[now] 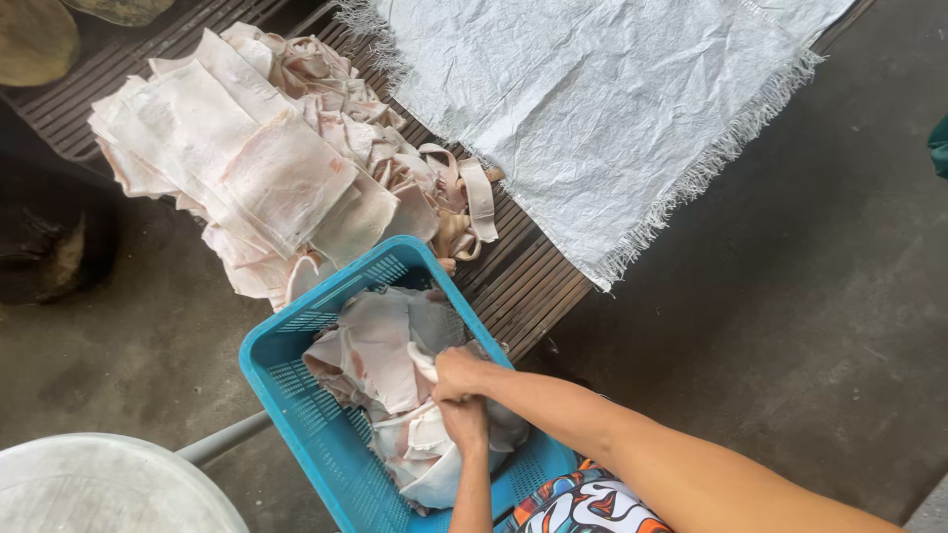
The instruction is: The person sorts and transfers animal skins from a stack on a wooden surface into a blue plastic basket.
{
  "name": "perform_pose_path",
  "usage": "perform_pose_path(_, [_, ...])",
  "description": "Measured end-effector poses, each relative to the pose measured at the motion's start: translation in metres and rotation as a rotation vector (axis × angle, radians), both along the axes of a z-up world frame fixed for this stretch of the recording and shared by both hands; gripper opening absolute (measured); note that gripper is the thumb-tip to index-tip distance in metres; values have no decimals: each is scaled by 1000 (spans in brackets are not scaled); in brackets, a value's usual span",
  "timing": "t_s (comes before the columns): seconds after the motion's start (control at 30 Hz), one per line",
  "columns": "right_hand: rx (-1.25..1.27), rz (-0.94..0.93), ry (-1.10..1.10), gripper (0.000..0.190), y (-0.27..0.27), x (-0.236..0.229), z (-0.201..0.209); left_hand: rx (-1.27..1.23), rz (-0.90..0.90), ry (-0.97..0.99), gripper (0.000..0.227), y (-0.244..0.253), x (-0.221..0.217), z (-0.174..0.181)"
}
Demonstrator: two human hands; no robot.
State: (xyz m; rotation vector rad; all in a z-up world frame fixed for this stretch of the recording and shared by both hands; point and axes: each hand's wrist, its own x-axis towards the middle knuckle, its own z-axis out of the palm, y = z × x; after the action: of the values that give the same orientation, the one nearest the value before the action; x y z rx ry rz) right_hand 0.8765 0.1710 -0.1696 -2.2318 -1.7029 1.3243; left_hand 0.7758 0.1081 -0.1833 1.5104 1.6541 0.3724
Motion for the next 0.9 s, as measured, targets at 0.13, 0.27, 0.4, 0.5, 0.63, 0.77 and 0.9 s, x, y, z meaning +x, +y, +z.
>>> perform_pose_path(0.13, [205, -99, 179, 42, -32, 6, 30, 15, 253, -352, 36, -26, -6, -7])
perform_pose_path(0.27, [134, 73, 220, 49, -33, 11, 81, -72, 289, -812, 43, -14, -38, 24])
perform_pose_path(0.4, [405, 14, 758, 37, -25, 45, 122, -130, 222, -646, 41, 19, -69, 107])
perform_pose_path(0.5, [669, -103, 846, 89, -14, 77, 137, -328, 333, -1088, 49, 43, -82, 161])
perform_pose_path(0.63, [20, -109, 1413, 95, -5, 89, 158, -430, 354, -1189, 58, 66, -78, 211])
perform_pose_path(0.77, [-91, -324, 1704, 82, -29, 83, 173, -447, 255, -1069, 66, 75, -63, 248])
perform_pose_path(0.9, [12, -441, 1863, 62, -47, 105, 180, -544, 118, -1108, 74, 91, -31, 269])
